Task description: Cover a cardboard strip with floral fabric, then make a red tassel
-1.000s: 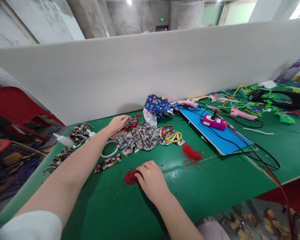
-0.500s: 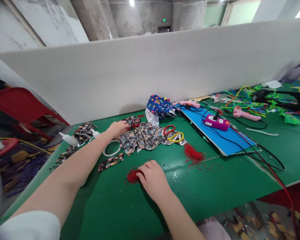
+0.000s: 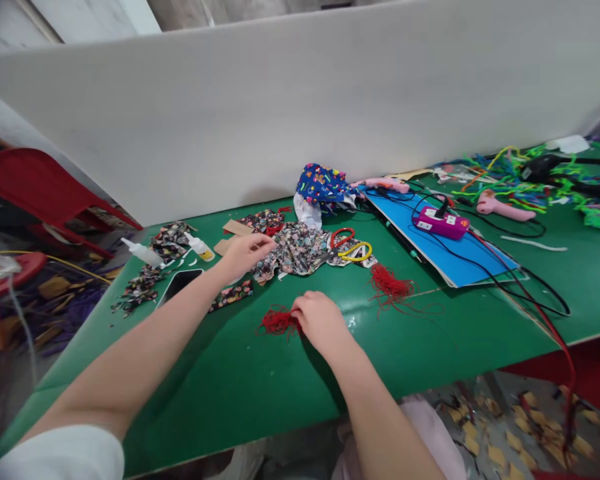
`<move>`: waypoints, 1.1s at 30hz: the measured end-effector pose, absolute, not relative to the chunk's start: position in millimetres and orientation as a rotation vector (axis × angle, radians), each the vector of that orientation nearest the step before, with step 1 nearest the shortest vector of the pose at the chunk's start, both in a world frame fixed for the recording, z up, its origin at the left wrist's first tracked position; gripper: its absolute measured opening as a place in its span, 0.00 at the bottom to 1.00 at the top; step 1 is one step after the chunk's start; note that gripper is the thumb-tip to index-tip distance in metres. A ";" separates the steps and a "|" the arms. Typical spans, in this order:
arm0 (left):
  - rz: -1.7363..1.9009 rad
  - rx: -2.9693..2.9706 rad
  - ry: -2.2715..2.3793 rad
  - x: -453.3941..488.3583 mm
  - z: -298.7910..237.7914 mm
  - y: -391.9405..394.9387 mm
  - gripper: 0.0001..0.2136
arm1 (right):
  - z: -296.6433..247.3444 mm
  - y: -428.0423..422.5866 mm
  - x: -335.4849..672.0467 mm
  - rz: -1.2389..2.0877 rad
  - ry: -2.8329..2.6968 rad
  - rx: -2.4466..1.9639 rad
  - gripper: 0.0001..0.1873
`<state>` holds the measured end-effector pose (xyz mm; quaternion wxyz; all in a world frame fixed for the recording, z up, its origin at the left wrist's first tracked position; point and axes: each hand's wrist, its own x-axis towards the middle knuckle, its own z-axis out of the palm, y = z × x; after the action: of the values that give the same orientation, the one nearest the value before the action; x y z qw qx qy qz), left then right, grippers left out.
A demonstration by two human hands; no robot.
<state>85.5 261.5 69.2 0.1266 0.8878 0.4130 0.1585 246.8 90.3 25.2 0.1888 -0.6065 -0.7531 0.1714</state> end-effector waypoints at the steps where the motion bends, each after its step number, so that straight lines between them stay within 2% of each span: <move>1: 0.454 2.567 1.150 84.3 68.7 243.3 0.19 | 28.4 90.5 250.3 0.508 -2.089 -1.693 0.08; 3: 0.362 2.535 0.987 81.1 65.4 208.1 0.15 | 34.8 90.1 257.3 0.551 -2.014 -1.658 0.08; 6: 0.293 2.404 0.736 79.2 54.3 169.0 0.19 | 42.7 89.2 264.6 0.582 -1.878 -1.631 0.06; 8: 0.349 2.305 0.752 81.0 44.1 156.4 0.20 | 46.4 89.7 266.4 0.628 -1.790 -1.602 0.06; 10: 0.405 2.199 0.815 83.6 34.0 152.7 0.13 | 48.8 91.3 266.6 0.693 -1.672 -1.585 0.07; 12: 0.454 2.119 0.878 85.0 26.6 153.9 0.09 | 50.1 93.5 266.7 0.794 -1.524 -1.554 0.07; 17: 0.534 1.925 0.954 81.3 27.0 154.4 0.12 | 53.3 92.5 271.2 0.979 -1.261 -1.442 0.09; 24: 0.653 1.585 0.959 81.4 40.6 145.9 0.14 | 53.8 83.0 274.2 0.800 -1.711 -1.723 0.09; 27: 0.697 1.481 0.894 82.4 39.3 144.5 0.14 | 52.9 83.8 267.4 0.696 -1.686 -1.695 0.14; 33: 0.633 1.498 0.830 83.4 39.8 141.3 0.12 | 50.8 86.1 242.7 0.995 -1.594 -1.380 0.34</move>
<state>83.4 141.3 39.8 0.6114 0.6492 0.3597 0.2745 242.7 86.1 50.8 0.3940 -0.5440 -0.6283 0.3924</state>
